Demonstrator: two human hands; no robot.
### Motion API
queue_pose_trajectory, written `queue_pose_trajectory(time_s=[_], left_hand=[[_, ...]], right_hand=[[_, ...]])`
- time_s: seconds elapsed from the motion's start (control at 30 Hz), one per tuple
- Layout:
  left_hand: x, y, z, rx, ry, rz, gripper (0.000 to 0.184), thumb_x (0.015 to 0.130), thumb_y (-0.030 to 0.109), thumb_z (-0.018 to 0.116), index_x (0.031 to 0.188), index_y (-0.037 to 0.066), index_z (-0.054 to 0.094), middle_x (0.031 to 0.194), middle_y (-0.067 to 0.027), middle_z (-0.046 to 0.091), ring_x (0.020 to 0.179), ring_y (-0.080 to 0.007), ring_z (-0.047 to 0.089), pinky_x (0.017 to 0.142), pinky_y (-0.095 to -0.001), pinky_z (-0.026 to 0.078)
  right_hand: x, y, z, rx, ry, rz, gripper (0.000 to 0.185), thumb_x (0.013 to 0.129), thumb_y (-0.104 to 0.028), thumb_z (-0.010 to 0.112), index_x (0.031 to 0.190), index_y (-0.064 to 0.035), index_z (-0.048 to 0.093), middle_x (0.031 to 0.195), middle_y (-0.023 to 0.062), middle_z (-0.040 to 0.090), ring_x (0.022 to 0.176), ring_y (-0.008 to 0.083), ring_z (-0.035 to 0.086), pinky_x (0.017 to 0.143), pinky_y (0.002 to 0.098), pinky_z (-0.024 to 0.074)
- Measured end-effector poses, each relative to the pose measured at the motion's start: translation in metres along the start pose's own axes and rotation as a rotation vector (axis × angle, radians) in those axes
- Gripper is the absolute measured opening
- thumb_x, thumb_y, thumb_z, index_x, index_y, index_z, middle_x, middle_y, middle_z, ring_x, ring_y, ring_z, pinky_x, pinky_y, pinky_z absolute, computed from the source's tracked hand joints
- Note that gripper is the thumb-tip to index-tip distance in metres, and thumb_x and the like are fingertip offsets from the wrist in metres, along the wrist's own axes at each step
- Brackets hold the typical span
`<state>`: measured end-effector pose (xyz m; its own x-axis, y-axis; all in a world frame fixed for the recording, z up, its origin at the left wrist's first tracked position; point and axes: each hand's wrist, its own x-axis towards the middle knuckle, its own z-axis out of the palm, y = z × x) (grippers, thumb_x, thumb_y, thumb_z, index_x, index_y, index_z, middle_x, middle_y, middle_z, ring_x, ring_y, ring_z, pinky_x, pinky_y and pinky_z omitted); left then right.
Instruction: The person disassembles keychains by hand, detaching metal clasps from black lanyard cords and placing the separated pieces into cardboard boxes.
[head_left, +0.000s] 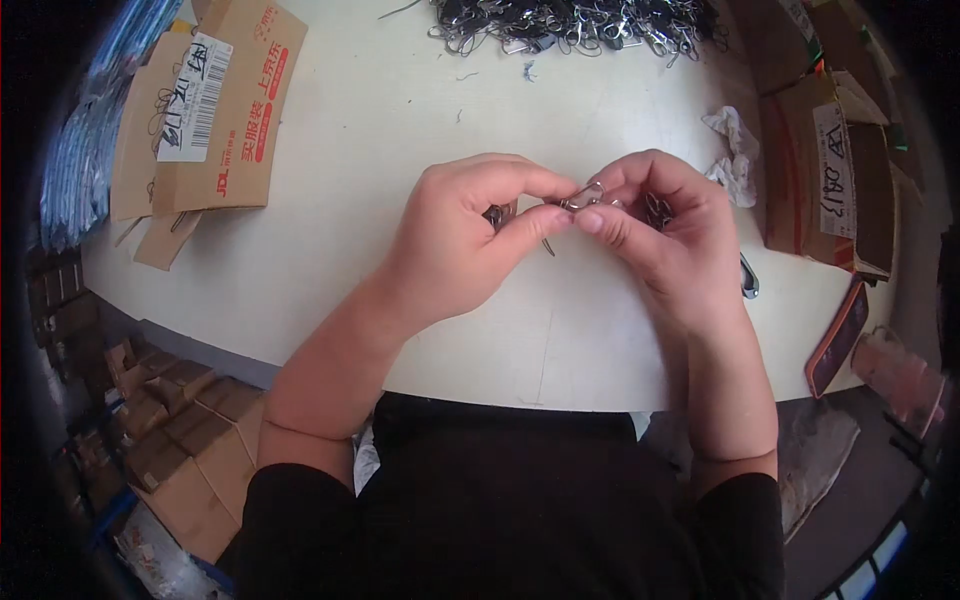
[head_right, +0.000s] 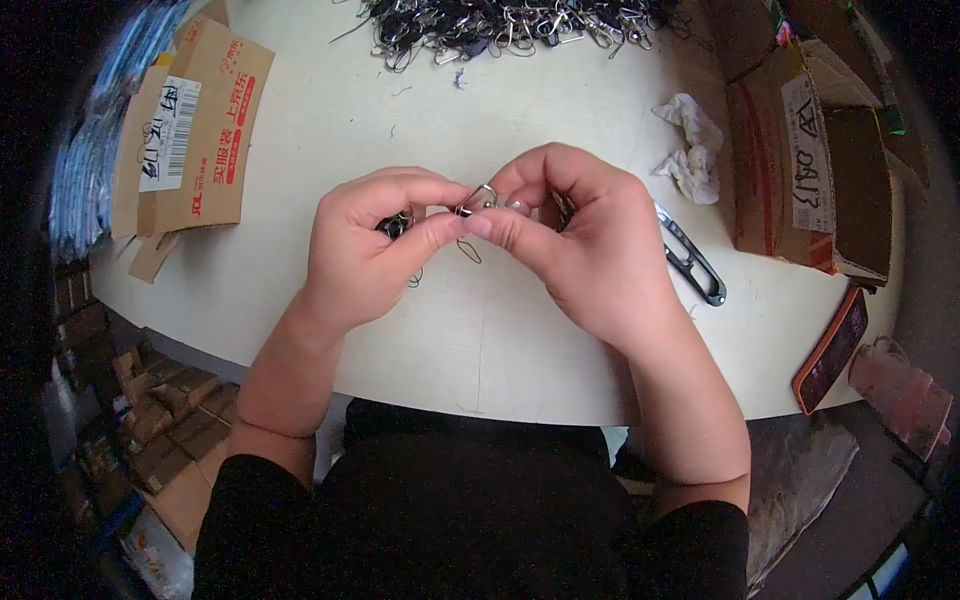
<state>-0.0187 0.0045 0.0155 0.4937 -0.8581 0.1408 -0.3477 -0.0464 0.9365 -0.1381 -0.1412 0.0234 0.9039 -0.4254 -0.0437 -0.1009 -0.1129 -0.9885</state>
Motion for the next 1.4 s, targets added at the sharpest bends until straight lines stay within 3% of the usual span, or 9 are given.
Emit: queue_pose_trajectory(time_s=[0.1, 0.3, 0.5, 0.7, 0.9, 1.0, 1.13, 1.23, 1.4], left_hand=[[0.0, -0.003, 0.0, 0.034, 0.001, 0.002, 0.013, 0.078, -0.002, 0.065, 0.092, -0.002, 0.066, 0.084, -0.0083, 0.066, 0.072, -0.0102, 0.059, 0.063, -0.0224, 0.046], [-0.001, 0.001, 0.007, 0.046, 0.076, -0.017, 0.009, 0.083, 0.002, 0.062, 0.09, -0.003, 0.065, 0.08, -0.0077, 0.065, 0.071, -0.012, 0.059, 0.064, -0.0238, 0.046], [0.0, -0.003, 0.009, 0.087, 0.052, -0.028, 0.012, 0.082, 0.007, 0.065, 0.09, -0.002, 0.066, 0.079, -0.0108, 0.066, 0.063, -0.0142, 0.058, 0.055, -0.0258, 0.045], [0.001, 0.004, 0.006, 0.069, 0.054, 0.022, 0.015, 0.079, 0.002, 0.067, 0.093, -0.002, 0.066, 0.084, -0.008, 0.066, 0.072, -0.0108, 0.058, 0.06, -0.0236, 0.044], [-0.001, -0.003, 0.007, 0.078, 0.09, 0.019, 0.015, 0.076, 0.001, 0.07, 0.091, -0.001, 0.067, 0.084, -0.0072, 0.067, 0.07, -0.009, 0.057, 0.059, -0.0212, 0.044], [-0.001, -0.003, 0.014, -0.042, 0.191, -0.036, 0.014, 0.076, 0.005, 0.072, 0.087, -0.001, 0.068, 0.076, -0.0055, 0.066, 0.059, -0.0061, 0.052, 0.05, -0.0202, 0.04], [0.0, 0.007, 0.011, -0.246, 0.162, -0.251, 0.01, 0.077, 0.002, 0.07, 0.086, -0.002, 0.067, 0.075, -0.0032, 0.065, 0.058, -0.0041, 0.05, 0.049, -0.019, 0.039], [0.0, 0.001, -0.006, -0.666, 0.215, -0.439, 0.006, 0.085, 0.006, 0.06, 0.088, 0.001, 0.06, 0.077, -0.0059, 0.062, 0.048, -0.0032, 0.04, 0.042, -0.0198, 0.033], [0.006, 0.0, -0.017, -1.151, 0.196, -0.525, 0.012, 0.092, 0.014, 0.045, 0.085, 0.007, 0.051, 0.073, -0.0058, 0.053, 0.044, -0.0074, 0.034, 0.039, -0.0214, 0.028]], right_hand=[[-0.001, 0.0, -0.001, 0.04, -0.012, 0.03, 0.01, 0.081, -0.009, 0.069, 0.083, -0.0003, 0.063, 0.071, -0.0002, 0.059, 0.061, 0.0044, 0.047, 0.055, 0.0198, 0.0402], [0.001, 0.006, -0.003, -0.184, -0.026, -0.246, 0.008, 0.082, -0.008, 0.066, 0.084, -0.0005, 0.064, 0.072, 0.0031, 0.059, 0.058, 0.007, 0.047, 0.053, 0.0218, 0.0398], [-0.003, 0.005, 0.002, -0.048, 0.029, -0.074, 0.009, 0.084, -0.009, 0.065, 0.084, 0.0005, 0.063, 0.069, 0.0021, 0.058, 0.059, 0.0064, 0.048, 0.053, 0.0219, 0.0398], [-0.003, 0.005, 0.002, 0.038, 0.014, 0.023, 0.011, 0.086, -0.01, 0.063, 0.085, 0.0007, 0.062, 0.065, -0.0006, 0.057, 0.059, 0.0044, 0.046, 0.053, 0.0207, 0.0389], [-0.004, 0.002, 0.001, -0.067, 0.005, -0.051, 0.01, 0.085, -0.009, 0.063, 0.085, 0.0006, 0.062, 0.069, 0.0021, 0.057, 0.059, 0.0056, 0.047, 0.054, 0.0219, 0.0399], [-0.001, 0.009, 0.001, -0.069, 0.004, -0.141, 0.01, 0.086, -0.009, 0.062, 0.085, 0.0004, 0.062, 0.069, 0.0032, 0.057, 0.06, 0.0062, 0.047, 0.055, 0.023, 0.0405], [-0.003, 0.002, 0.0, 0.11, -0.053, 0.057, 0.011, 0.088, -0.011, 0.06, 0.085, -0.0004, 0.062, 0.068, 0.0005, 0.056, 0.059, 0.0053, 0.045, 0.054, 0.0219, 0.0383], [0.0, -0.005, -0.004, 0.603, -0.109, 0.235, 0.01, 0.088, -0.013, 0.057, 0.084, -0.0034, 0.06, 0.066, -0.0011, 0.052, 0.054, 0.0058, 0.041, 0.049, 0.0198, 0.0319], [0.001, -0.023, -0.044, 1.185, -0.021, 0.136, 0.018, 0.088, -0.022, 0.049, 0.08, -0.0066, 0.054, 0.07, 0.0049, 0.052, 0.057, 0.0129, 0.045, 0.044, 0.0241, 0.0305]])
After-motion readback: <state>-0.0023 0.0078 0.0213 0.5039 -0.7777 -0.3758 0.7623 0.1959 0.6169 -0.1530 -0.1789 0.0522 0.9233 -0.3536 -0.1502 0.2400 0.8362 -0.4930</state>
